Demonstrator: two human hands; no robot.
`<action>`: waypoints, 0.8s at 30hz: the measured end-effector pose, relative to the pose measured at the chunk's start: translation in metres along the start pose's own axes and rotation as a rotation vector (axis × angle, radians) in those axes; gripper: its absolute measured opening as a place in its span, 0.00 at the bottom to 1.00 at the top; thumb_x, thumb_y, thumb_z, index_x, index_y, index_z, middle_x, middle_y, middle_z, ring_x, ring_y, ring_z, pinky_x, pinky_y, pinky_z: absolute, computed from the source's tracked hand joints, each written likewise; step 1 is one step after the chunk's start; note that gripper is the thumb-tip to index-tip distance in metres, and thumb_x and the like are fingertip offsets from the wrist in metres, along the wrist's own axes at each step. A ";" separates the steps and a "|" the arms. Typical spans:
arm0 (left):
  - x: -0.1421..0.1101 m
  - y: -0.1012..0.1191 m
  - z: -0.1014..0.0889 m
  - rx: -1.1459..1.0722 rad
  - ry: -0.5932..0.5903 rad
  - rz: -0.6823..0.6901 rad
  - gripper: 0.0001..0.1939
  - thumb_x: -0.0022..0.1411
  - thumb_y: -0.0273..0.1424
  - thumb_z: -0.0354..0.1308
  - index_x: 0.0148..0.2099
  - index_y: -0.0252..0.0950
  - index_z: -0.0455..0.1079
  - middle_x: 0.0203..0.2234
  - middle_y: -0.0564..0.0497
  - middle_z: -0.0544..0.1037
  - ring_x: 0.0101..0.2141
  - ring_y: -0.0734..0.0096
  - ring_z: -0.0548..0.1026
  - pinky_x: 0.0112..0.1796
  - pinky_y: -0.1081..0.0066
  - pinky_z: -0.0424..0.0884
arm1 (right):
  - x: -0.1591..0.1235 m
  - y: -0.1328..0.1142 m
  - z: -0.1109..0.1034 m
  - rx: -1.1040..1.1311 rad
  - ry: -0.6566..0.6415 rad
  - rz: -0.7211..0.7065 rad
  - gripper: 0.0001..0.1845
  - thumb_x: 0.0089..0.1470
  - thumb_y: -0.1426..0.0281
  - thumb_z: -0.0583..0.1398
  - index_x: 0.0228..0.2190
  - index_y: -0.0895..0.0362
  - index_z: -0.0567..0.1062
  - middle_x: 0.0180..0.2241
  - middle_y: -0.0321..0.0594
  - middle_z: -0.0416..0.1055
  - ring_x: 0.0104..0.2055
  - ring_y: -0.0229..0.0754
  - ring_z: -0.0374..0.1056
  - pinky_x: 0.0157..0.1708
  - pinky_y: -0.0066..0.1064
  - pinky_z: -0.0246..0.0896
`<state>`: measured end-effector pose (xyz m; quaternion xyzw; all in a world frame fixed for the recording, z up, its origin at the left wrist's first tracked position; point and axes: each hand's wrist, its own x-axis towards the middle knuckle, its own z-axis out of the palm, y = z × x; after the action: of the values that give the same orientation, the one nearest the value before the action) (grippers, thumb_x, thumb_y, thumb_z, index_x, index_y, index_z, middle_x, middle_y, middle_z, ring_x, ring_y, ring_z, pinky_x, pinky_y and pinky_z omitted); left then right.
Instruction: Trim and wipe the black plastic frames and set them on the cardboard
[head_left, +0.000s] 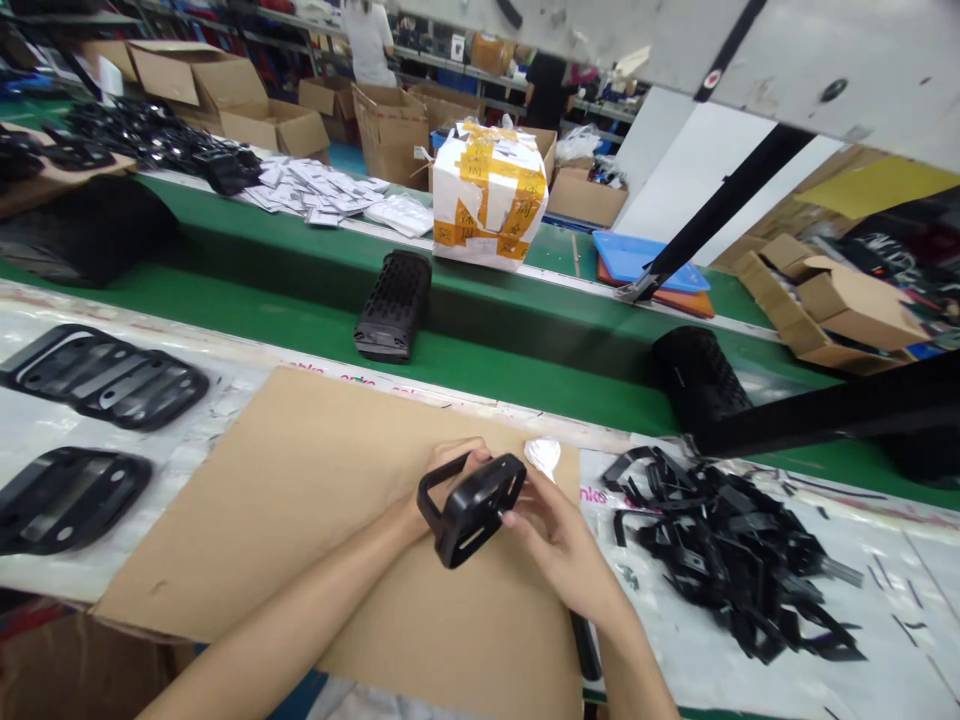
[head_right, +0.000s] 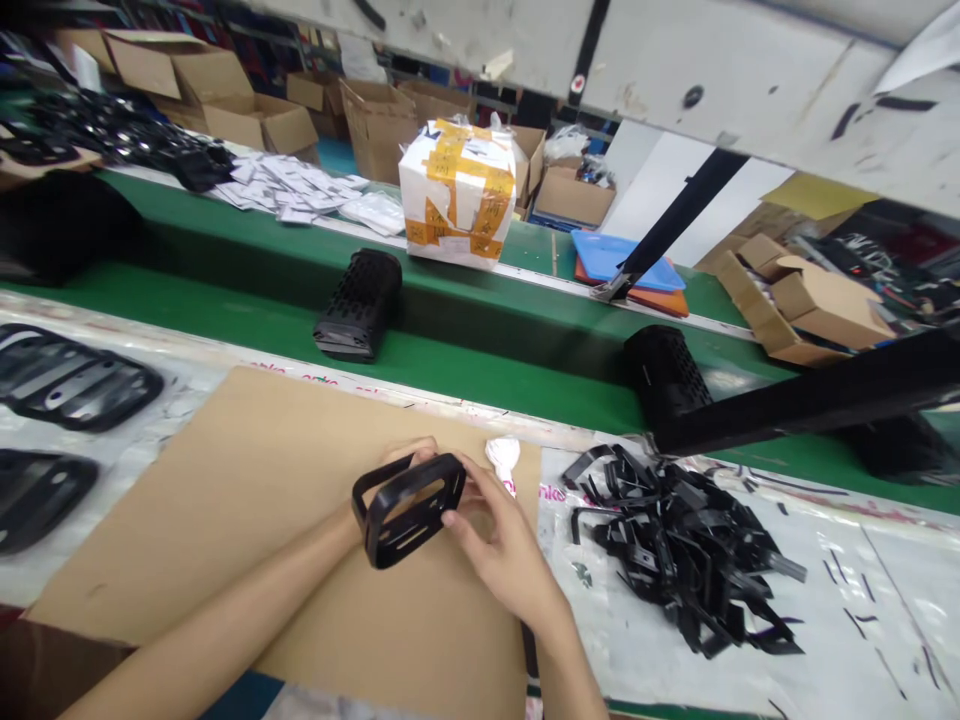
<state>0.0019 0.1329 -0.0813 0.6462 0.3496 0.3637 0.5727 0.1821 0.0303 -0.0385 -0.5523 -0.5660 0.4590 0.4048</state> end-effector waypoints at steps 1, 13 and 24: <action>0.000 0.001 -0.001 0.013 0.006 0.025 0.29 0.73 0.56 0.46 0.28 0.39 0.62 0.23 0.53 0.70 0.27 0.69 0.70 0.31 0.68 0.68 | 0.011 0.000 0.003 0.003 -0.044 -0.040 0.29 0.69 0.61 0.63 0.68 0.46 0.68 0.66 0.46 0.70 0.63 0.53 0.71 0.62 0.46 0.69; 0.011 -0.006 -0.009 0.206 0.109 0.186 0.12 0.75 0.40 0.55 0.45 0.37 0.74 0.37 0.49 0.80 0.38 0.65 0.79 0.42 0.69 0.72 | 0.068 0.037 0.010 -0.155 0.126 -0.313 0.16 0.70 0.70 0.59 0.56 0.49 0.77 0.53 0.41 0.80 0.54 0.48 0.78 0.53 0.37 0.73; 0.012 -0.014 -0.003 0.231 -0.003 0.070 0.09 0.71 0.32 0.55 0.50 0.39 0.73 0.43 0.51 0.83 0.42 0.64 0.81 0.45 0.69 0.75 | 0.060 0.049 0.010 -0.074 0.177 -0.196 0.13 0.70 0.65 0.62 0.54 0.47 0.78 0.49 0.39 0.81 0.50 0.47 0.78 0.50 0.36 0.74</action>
<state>0.0045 0.1465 -0.0939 0.7202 0.3657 0.3396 0.4819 0.1816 0.0878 -0.0916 -0.5470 -0.5960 0.3455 0.4755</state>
